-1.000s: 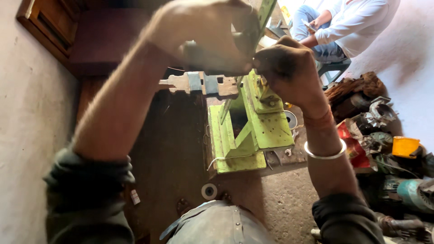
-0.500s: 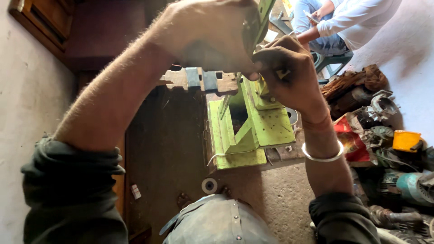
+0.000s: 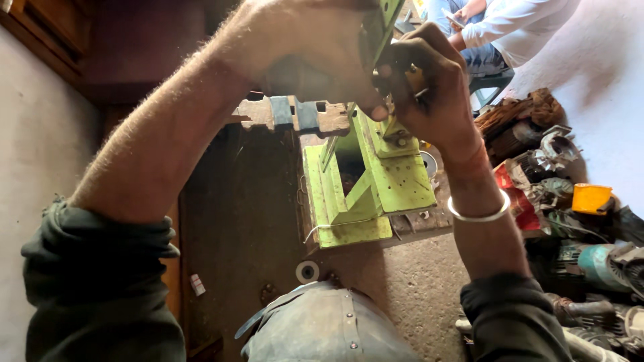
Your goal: The person wraps dark tape around a small wooden block, trims the tape with scissors, and fits the block onto a green benchtop machine. They measure the machine's roller with a tape measure, tighten a bolt with a wrench, and operate the machine by hand.
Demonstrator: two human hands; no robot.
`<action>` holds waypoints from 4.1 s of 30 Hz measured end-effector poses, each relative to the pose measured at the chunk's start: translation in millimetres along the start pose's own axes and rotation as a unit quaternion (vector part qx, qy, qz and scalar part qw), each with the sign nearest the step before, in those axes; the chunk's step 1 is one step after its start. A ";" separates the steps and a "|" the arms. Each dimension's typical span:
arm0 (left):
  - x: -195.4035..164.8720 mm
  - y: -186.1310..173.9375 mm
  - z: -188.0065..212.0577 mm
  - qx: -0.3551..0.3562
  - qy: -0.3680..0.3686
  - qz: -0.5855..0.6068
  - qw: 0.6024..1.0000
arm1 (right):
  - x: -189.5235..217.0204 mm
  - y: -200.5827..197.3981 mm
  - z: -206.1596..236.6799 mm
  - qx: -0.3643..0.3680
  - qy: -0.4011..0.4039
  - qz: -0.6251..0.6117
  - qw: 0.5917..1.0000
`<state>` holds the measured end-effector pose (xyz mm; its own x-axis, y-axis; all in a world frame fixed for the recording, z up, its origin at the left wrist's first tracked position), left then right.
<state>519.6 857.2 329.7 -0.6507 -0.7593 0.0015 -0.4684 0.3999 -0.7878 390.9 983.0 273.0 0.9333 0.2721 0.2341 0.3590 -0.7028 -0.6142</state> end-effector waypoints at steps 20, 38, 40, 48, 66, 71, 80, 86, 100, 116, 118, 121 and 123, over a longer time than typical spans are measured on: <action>-44.7 25.6 46.9 -0.278 -0.200 -0.284 0.895 | -45.8 12.9 -40.0 0.235 -0.182 0.011 0.955; -48.8 236.4 282.4 -0.622 -0.457 0.317 0.551 | -150.3 -34.2 89.3 -0.229 0.204 0.018 0.952; -56.9 250.9 301.9 -0.605 -0.500 0.300 0.542 | -133.8 -11.3 118.6 -0.062 0.097 0.285 0.952; -123.2 301.8 351.5 -0.551 -0.683 0.228 0.421 | -84.1 14.3 192.5 -0.001 0.138 0.249 0.959; -232.3 327.2 341.0 -0.598 -0.705 0.188 0.332 | -64.8 -0.8 174.6 -0.058 0.141 0.219 0.964; -199.8 274.4 327.0 -0.447 -0.701 0.136 0.539 | -67.6 3.0 178.6 -0.067 0.139 0.225 0.962; -142.0 76.4 200.7 -0.250 -0.644 -0.378 0.617 | -117.1 20.8 170.3 0.079 0.264 0.279 0.920; -215.9 13.3 182.6 -0.122 -0.818 -0.177 0.533 | -143.2 29.7 143.9 0.103 0.279 0.334 0.894; -167.6 4.8 154.6 -0.417 -0.432 -0.255 0.758 | -127.7 34.0 139.5 0.037 0.248 0.363 0.897; -51.9 34.0 297.1 -0.182 -0.662 0.236 0.688 | -146.1 38.4 133.2 0.004 0.213 0.368 0.905; -47.7 23.9 293.6 -0.171 -0.650 0.187 0.716 | -150.0 40.0 133.3 0.008 0.218 0.370 0.903; -43.4 19.1 293.2 -0.139 -0.663 0.142 0.722 | -153.6 40.8 134.2 0.005 0.227 0.371 0.900; -39.9 14.3 299.3 -0.118 -0.690 0.123 0.703 | -152.9 41.2 134.4 -0.004 0.216 0.386 0.897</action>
<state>717.8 739.5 134.1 0.3943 -0.3617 -0.8448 -0.6352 0.5571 -0.5349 262.6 1000.8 110.7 0.8172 -0.5763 0.0123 -0.3960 -0.5769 -0.7144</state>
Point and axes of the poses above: each hand's wrist, its own z-axis away from the middle knuckle, its own y-axis out of the palm, x = y × z, the point moved 6 cm from there along -z, towards the middle knuckle
